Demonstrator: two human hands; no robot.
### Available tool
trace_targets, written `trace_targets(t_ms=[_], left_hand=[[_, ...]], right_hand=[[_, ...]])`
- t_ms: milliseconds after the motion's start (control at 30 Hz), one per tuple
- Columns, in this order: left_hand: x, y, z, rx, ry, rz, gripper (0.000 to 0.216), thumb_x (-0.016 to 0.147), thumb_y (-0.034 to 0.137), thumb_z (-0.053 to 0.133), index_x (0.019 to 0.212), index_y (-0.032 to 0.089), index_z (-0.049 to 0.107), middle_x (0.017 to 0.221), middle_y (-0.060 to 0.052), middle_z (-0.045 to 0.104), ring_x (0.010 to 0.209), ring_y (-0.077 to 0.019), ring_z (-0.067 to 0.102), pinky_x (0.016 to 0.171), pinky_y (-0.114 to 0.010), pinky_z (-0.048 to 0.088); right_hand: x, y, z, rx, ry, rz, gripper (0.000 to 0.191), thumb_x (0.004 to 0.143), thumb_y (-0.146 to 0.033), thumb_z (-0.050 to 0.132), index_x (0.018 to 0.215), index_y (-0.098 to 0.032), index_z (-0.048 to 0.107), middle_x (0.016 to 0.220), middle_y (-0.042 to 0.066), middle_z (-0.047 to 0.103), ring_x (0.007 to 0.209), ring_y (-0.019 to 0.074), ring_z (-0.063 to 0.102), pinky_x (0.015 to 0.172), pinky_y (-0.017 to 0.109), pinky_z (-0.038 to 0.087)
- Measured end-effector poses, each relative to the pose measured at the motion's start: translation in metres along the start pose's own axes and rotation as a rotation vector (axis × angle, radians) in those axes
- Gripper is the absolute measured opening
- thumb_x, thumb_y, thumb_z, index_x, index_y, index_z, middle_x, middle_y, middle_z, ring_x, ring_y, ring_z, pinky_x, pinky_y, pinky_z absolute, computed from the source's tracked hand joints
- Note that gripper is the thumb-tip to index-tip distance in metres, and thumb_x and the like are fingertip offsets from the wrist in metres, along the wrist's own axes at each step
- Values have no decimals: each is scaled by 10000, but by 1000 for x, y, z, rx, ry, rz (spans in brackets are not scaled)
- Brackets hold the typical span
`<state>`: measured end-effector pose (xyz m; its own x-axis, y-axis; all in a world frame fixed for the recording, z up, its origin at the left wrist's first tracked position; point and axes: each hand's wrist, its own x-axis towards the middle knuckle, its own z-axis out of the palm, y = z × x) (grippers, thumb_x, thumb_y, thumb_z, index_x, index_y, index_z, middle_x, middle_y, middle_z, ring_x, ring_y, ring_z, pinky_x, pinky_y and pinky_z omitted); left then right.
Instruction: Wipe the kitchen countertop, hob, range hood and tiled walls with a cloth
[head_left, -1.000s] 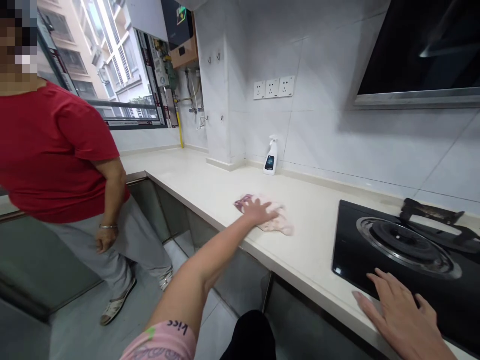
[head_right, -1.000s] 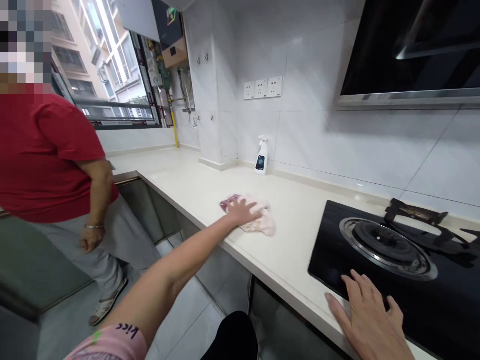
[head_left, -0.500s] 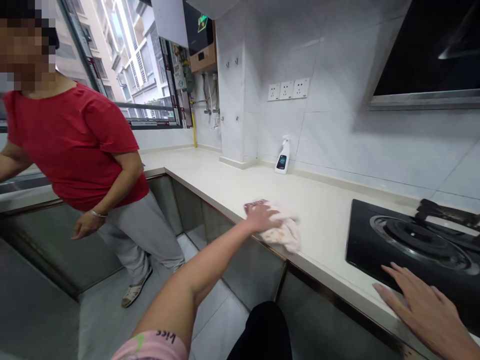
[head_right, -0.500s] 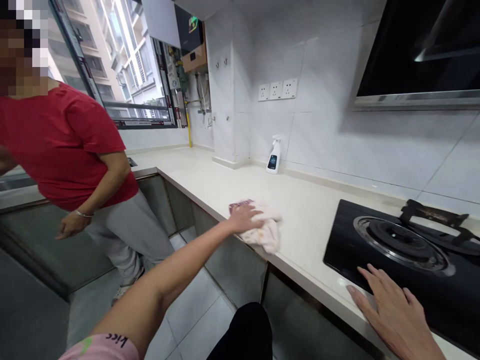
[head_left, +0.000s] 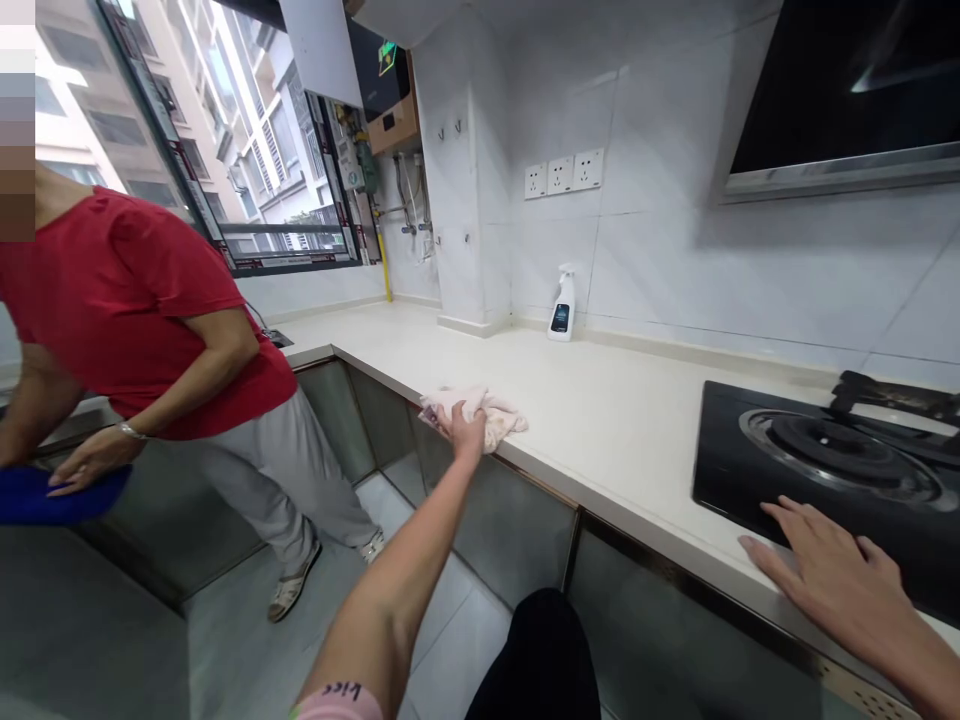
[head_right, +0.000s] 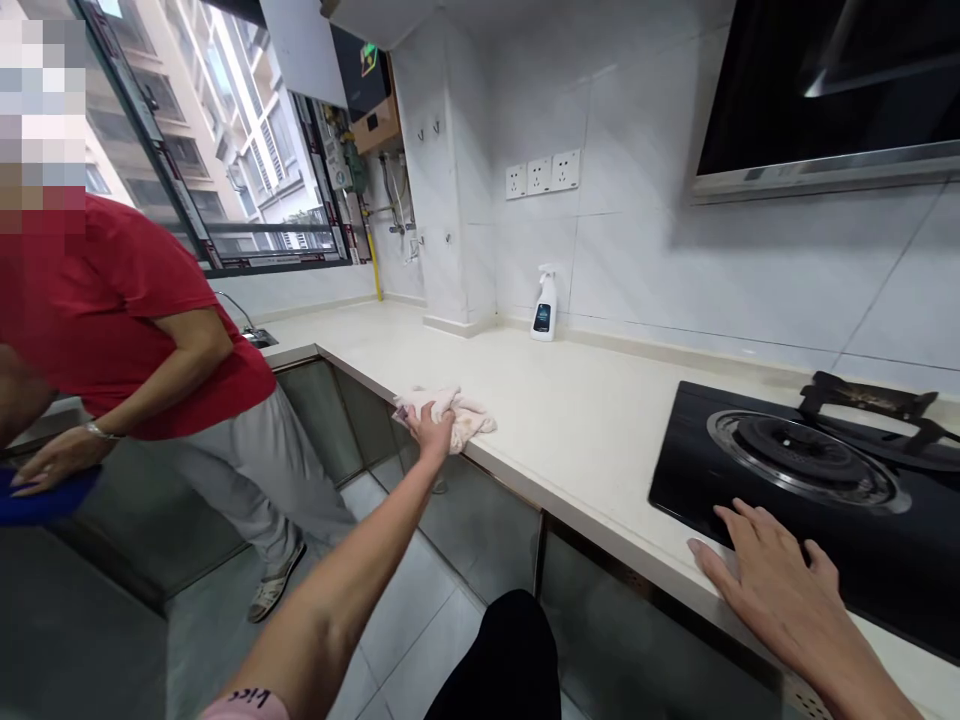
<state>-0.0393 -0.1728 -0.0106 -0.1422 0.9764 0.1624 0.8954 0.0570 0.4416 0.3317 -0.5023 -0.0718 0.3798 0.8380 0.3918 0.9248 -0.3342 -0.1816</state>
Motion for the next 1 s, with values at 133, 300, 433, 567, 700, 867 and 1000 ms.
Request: trace_targets(t_ms=[133,300,433,567,700,867,1000], left_hand=[[-72,38,29,-66,-5,-1,613,1008,440,381,1585,239,335,1703,-145,250,1616,-389,156,1307,-624,223],[-191,78,71,-192,-104,171,562,962,475,522,1494,312,446,1736,-95,163,1618,-332,183,1342,-565,201],[-249,91,83,-401,-191,315,596,891,466,683,1443,308,522,1759,-84,24,1636,-367,39,1347,-575,150],[-256,79,71,-705,-200,400,616,824,420,775,1394,258,608,1761,-76,21,1625,-413,-37,1329,-599,125],[-234,40,65,-939,-330,508,754,842,385,728,1536,244,473,1745,-114,162,1625,-362,64,1322,-548,182],[-165,-11,40,-1184,-205,508,538,928,283,463,1463,227,467,1396,-133,616,1228,-212,634,1093,-399,515],[-92,9,2,-883,65,592,402,927,359,469,1269,214,622,1320,-108,641,1268,-235,592,1159,-431,454]], right_hand=[[0,-3,-4,10,-24,20,783,985,-681,289,1413,-109,611,1559,222,472,1487,456,368,1187,724,224],[2,5,4,34,-22,40,759,986,-643,236,1388,-125,618,1547,190,489,1490,387,375,1223,682,209],[5,9,-2,77,124,5,669,996,-623,253,1272,-177,669,1460,155,565,1405,346,478,1191,607,330],[7,-39,-20,174,428,-159,511,1017,-593,391,1182,-201,676,1341,155,622,1270,342,576,1088,548,444],[11,-136,-21,136,274,-558,390,1051,-405,450,1364,-237,611,1460,144,544,1331,310,519,1093,508,429],[34,-217,-11,-61,0,-546,332,1011,-408,654,1321,-299,605,1410,83,585,1266,329,514,1081,588,380],[49,-239,1,-112,28,-428,555,888,-409,827,1357,-263,569,1335,111,607,1202,346,524,1048,593,397]])
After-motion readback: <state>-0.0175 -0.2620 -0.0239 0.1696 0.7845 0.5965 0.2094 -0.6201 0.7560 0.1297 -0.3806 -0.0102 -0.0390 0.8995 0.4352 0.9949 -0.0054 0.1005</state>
